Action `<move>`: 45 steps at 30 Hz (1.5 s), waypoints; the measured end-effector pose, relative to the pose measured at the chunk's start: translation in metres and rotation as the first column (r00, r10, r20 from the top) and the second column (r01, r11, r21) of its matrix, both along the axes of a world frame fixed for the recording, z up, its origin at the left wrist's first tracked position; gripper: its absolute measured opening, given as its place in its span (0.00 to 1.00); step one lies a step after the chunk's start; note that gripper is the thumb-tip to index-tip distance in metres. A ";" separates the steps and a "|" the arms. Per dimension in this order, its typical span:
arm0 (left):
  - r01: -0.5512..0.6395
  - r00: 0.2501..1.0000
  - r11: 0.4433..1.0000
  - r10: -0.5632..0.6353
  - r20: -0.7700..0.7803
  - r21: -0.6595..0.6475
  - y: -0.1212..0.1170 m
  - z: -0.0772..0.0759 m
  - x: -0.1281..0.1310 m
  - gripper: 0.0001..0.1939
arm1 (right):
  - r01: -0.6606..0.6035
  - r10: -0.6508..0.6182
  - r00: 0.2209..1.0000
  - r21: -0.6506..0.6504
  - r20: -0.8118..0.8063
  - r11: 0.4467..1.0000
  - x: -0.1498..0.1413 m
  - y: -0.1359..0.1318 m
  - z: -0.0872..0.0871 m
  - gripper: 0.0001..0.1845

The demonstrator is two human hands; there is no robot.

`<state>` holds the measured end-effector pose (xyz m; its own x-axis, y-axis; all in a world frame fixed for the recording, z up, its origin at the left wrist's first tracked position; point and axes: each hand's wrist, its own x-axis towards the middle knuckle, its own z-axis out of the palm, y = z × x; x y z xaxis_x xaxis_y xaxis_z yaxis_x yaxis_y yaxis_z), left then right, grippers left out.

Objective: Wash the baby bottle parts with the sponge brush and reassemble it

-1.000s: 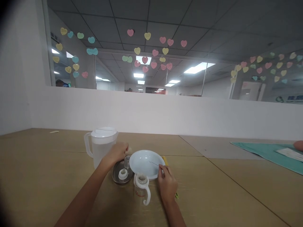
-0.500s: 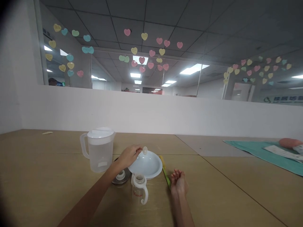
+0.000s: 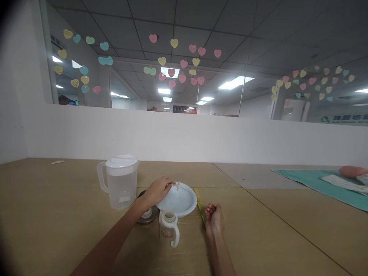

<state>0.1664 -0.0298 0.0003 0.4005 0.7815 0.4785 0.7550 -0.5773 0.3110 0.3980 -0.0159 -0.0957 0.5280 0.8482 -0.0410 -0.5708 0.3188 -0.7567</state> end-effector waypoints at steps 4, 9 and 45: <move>0.003 1.000 1.000 -0.003 -0.005 0.000 0.000 0.000 0.000 0.17 | 0.012 -0.012 1.000 0.022 -0.013 1.000 0.000 -0.001 0.002 0.15; 0.025 1.000 1.000 -0.024 -0.019 0.010 -0.001 -0.003 0.005 0.17 | -0.017 0.019 0.999 0.049 -0.039 0.999 -0.009 -0.005 0.007 0.13; 0.003 1.000 1.000 -0.003 0.008 -0.019 -0.005 -0.003 0.012 0.16 | -0.424 0.434 0.896 0.111 -0.093 0.899 -0.018 -0.010 0.016 0.02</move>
